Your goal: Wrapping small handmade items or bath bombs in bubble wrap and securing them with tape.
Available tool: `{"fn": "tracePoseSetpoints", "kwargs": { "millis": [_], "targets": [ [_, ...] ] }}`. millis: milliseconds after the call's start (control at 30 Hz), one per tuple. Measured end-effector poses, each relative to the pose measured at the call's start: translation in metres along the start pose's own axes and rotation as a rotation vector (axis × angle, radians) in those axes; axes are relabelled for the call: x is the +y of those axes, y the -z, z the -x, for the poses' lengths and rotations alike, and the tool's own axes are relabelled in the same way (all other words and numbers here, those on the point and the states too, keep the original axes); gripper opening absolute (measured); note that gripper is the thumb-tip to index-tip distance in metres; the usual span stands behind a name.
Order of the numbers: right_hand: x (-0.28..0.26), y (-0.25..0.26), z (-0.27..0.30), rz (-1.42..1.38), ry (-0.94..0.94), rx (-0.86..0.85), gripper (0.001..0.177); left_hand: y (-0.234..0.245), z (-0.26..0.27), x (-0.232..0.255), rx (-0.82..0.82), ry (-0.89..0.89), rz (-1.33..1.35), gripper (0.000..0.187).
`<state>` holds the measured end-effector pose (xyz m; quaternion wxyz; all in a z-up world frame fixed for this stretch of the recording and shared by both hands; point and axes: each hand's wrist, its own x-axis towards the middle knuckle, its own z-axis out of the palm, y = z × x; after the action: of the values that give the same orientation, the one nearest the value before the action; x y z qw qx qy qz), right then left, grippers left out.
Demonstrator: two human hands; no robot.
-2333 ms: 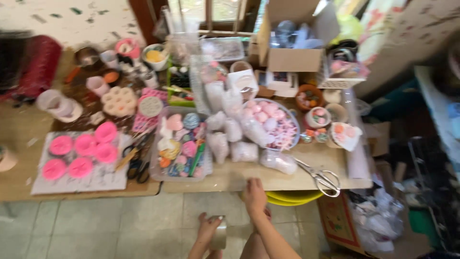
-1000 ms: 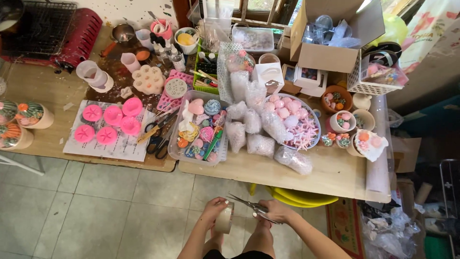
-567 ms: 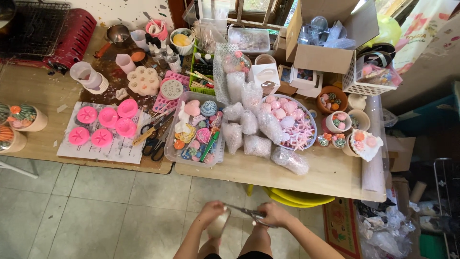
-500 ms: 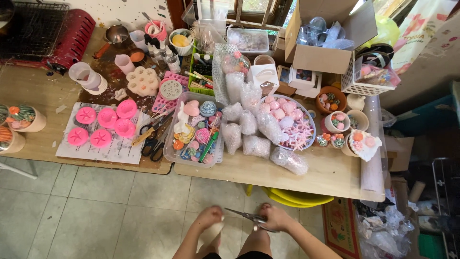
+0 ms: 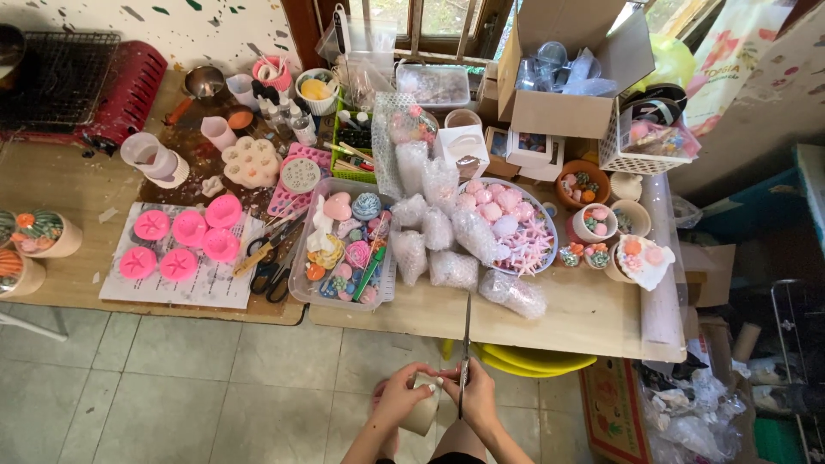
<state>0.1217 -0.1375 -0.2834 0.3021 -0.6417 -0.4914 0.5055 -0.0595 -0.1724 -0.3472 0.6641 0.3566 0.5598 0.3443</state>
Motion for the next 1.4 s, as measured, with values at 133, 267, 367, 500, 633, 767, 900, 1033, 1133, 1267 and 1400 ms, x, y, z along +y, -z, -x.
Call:
{"fn": "tracePoseSetpoints", "kwargs": {
  "millis": [133, 267, 367, 500, 633, 767, 900, 1033, 1133, 1267, 1400],
  "targets": [
    [0.01, 0.002, -0.004, 0.051, -0.061, -0.012, 0.032, -0.002, -0.004, -0.01, -0.039, -0.089, -0.071, 0.036],
    [0.043, 0.003, -0.028, -0.095, 0.012, 0.04, 0.03, -0.003, 0.02, 0.03, -0.077, 0.019, 0.046, 0.105],
    [0.048, 0.007, -0.036, -0.182, -0.038, 0.077, 0.032, -0.009, 0.031, 0.03, -0.154, 0.059, 0.131, 0.13],
    [-0.007, 0.01, -0.015, -0.079, 0.067, 0.04, 0.028, -0.015, 0.015, -0.016, -0.035, 0.032, 0.109, 0.118],
    [-0.055, 0.011, 0.0, -0.001, 0.24, 0.053, 0.025, -0.017, 0.008, -0.011, 0.142, 0.114, 0.141, 0.102],
    [-0.053, 0.01, -0.028, 0.235, 0.264, 0.119, 0.017, -0.018, 0.012, -0.033, 0.229, 0.046, -0.048, 0.084],
    [-0.05, 0.008, -0.05, 0.261, 0.153, 0.118, 0.015, -0.023, 0.014, -0.053, 0.234, 0.023, 0.034, 0.078],
    [-0.047, -0.008, -0.045, 0.189, 0.243, 0.008, 0.016, -0.019, -0.001, -0.057, 0.319, 0.134, 0.003, 0.07],
    [-0.031, -0.016, -0.065, 0.242, 0.256, 0.028, 0.017, -0.016, -0.005, -0.062, 0.389, 0.18, -0.087, 0.063],
    [-0.013, -0.03, -0.1, 0.398, 0.21, 0.16, 0.018, -0.018, -0.012, -0.065, 0.373, 0.11, -0.076, 0.061],
    [-0.008, -0.034, -0.109, 0.485, 0.317, 0.254, 0.022, -0.027, -0.012, -0.041, 0.28, 0.21, 0.094, 0.059]
  ]
}}
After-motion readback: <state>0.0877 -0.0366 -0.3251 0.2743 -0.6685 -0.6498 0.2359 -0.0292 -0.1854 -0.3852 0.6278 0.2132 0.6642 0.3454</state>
